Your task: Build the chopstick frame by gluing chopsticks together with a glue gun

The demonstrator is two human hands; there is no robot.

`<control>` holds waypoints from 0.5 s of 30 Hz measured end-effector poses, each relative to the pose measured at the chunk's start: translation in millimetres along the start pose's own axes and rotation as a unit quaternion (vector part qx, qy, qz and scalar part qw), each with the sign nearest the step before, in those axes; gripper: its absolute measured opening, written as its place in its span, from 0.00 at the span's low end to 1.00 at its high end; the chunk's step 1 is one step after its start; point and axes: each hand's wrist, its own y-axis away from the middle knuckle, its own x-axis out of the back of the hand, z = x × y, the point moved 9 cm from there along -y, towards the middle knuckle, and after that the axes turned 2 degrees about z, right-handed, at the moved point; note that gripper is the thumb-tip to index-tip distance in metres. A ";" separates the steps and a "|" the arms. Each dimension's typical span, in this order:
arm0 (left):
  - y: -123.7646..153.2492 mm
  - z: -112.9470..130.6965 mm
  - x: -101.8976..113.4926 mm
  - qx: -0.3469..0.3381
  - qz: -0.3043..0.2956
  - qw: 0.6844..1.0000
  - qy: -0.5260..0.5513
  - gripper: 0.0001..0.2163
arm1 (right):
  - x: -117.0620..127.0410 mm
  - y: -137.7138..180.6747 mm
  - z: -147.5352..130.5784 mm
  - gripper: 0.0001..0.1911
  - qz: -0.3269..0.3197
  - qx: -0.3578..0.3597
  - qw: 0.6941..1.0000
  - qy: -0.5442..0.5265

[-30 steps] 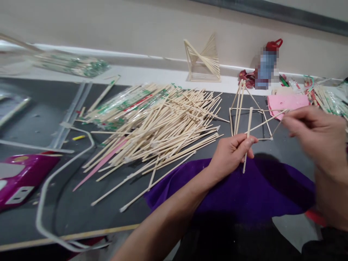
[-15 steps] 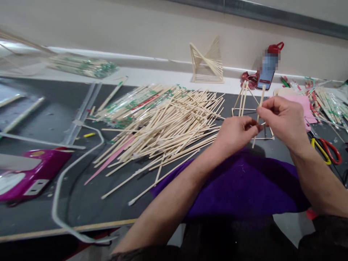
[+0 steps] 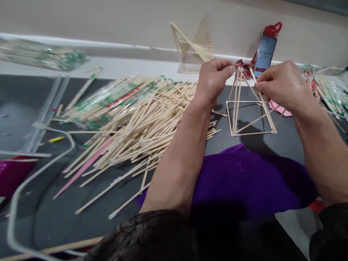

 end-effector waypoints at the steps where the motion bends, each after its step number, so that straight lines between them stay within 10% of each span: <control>1: -0.9 -0.7 -0.8 0.007 -0.003 1.000 -0.001 0.05 | -0.4 -1.8 -1.4 0.10 -0.002 -0.004 1.000 0.015; 15: -7.2 -11.7 -12.1 0.038 -0.056 0.998 0.013 0.03 | -24.9 -13.8 -1.4 0.08 -0.059 -0.014 0.996 0.061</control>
